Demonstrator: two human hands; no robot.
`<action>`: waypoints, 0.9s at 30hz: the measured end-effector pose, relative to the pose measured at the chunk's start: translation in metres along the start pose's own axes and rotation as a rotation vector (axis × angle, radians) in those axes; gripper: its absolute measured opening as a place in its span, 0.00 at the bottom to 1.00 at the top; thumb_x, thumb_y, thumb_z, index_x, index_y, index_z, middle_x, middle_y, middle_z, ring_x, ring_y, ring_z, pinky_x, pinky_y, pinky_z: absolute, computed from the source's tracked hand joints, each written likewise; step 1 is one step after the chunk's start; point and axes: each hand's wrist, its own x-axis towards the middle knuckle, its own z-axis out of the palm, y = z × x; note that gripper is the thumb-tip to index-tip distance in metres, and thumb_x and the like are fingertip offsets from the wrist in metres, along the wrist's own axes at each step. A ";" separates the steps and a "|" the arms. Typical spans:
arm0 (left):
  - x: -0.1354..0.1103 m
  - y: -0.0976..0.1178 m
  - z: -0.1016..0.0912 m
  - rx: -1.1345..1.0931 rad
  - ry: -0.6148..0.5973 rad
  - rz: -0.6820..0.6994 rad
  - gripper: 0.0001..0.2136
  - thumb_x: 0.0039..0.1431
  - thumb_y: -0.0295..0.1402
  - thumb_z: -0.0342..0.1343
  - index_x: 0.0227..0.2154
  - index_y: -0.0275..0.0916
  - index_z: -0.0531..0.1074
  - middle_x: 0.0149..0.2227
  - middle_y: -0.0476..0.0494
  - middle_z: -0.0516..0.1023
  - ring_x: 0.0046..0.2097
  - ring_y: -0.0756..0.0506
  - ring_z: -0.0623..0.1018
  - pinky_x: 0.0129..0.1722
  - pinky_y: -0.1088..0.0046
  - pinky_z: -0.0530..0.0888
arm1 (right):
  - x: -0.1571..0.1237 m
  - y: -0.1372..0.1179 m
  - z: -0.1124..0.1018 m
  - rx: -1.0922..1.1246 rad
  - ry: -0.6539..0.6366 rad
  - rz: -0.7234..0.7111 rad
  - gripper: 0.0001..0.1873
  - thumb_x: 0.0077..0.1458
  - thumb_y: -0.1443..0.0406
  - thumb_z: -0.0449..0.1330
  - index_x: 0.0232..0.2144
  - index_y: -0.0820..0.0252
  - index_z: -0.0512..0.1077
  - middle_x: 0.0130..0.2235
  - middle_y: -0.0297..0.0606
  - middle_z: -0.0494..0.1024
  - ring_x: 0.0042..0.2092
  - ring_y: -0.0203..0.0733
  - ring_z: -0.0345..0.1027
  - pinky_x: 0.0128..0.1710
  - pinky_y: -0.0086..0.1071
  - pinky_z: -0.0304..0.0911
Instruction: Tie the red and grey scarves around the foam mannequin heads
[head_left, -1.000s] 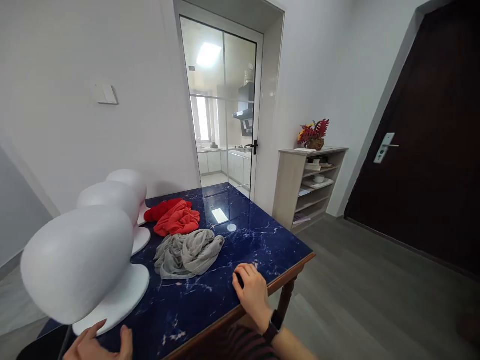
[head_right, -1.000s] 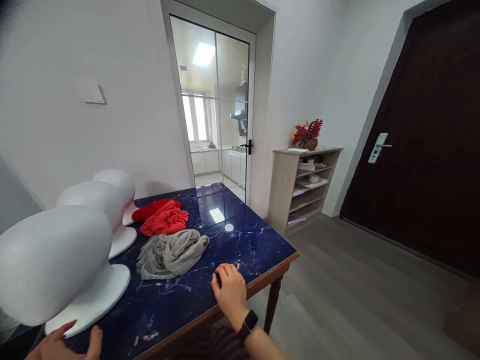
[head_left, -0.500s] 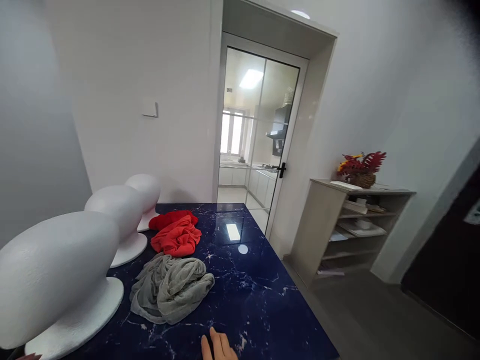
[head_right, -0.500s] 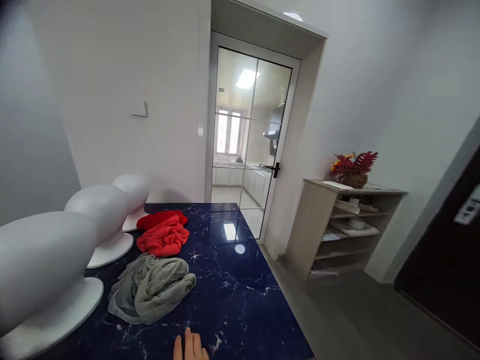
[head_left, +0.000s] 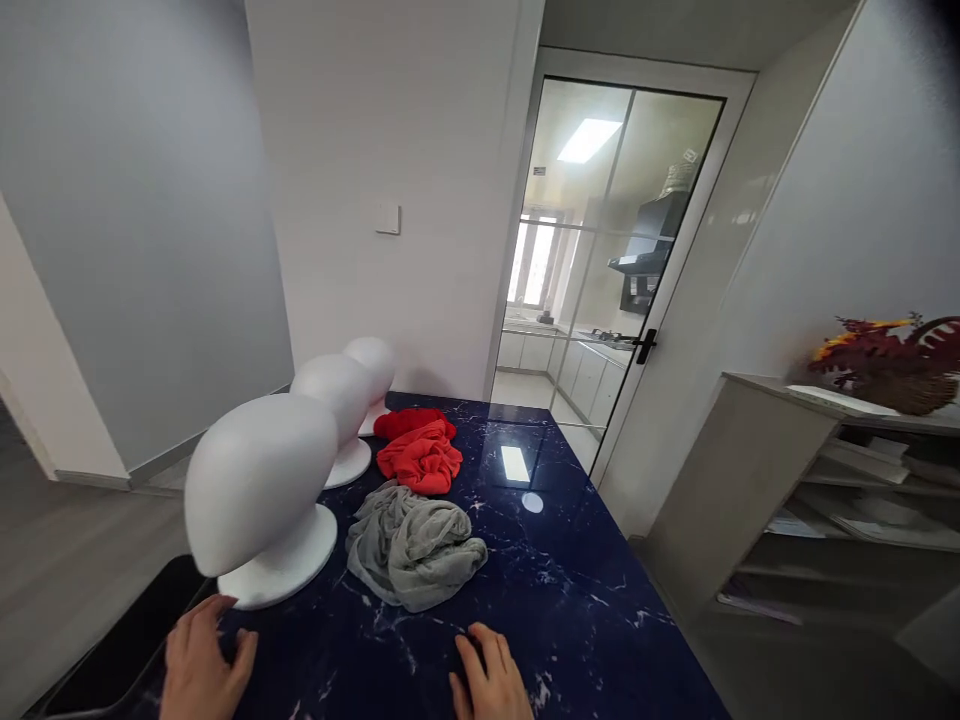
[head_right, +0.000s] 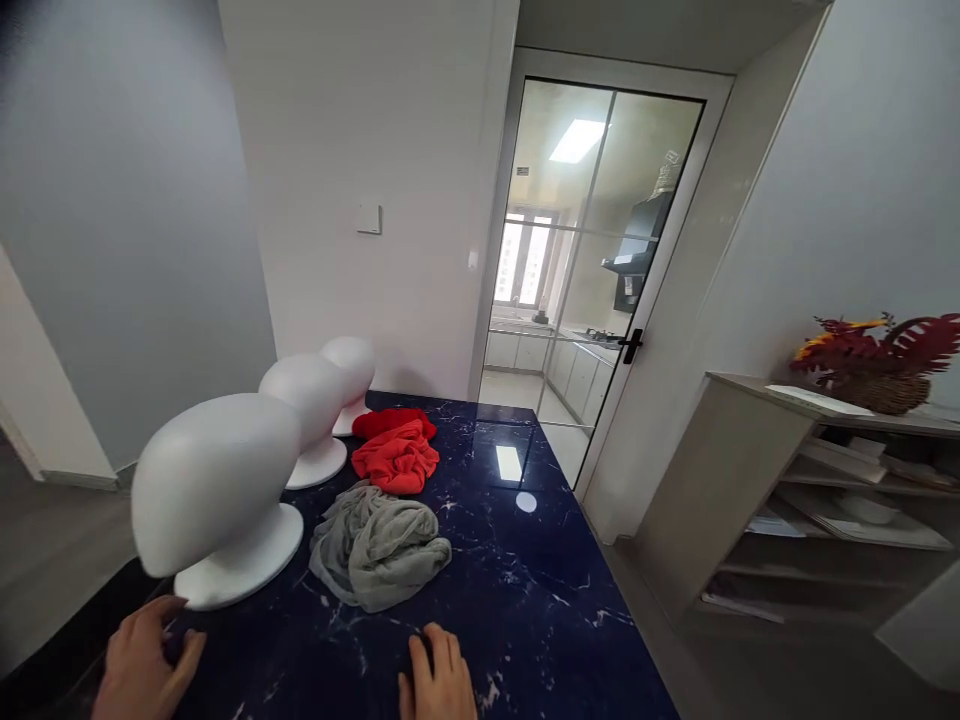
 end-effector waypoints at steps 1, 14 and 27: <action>-0.001 0.002 -0.001 -0.004 -0.009 0.023 0.13 0.44 0.40 0.47 0.34 0.42 0.61 0.38 0.36 0.70 0.43 0.35 0.70 0.46 0.54 0.69 | 0.003 -0.002 -0.006 0.019 -0.001 -0.009 0.16 0.53 0.67 0.56 0.45 0.53 0.69 0.45 0.43 0.75 0.45 0.51 0.71 0.38 0.39 0.72; -0.002 0.012 -0.015 -0.089 -0.211 0.141 0.05 0.50 0.33 0.45 0.21 0.43 0.57 0.24 0.48 0.65 0.30 0.44 0.67 0.31 0.69 0.64 | 0.018 -0.026 -0.049 0.023 0.047 0.233 0.15 0.62 0.60 0.47 0.45 0.57 0.69 0.46 0.45 0.71 0.47 0.46 0.68 0.43 0.39 0.68; 0.003 0.005 -0.011 -0.233 -0.431 0.174 0.04 0.50 0.31 0.44 0.21 0.42 0.59 0.22 0.50 0.66 0.27 0.47 0.68 0.29 0.72 0.62 | 0.021 -0.010 -0.040 -0.206 0.167 0.470 0.21 0.63 0.58 0.43 0.40 0.65 0.71 0.41 0.49 0.75 0.44 0.47 0.67 0.45 0.40 0.63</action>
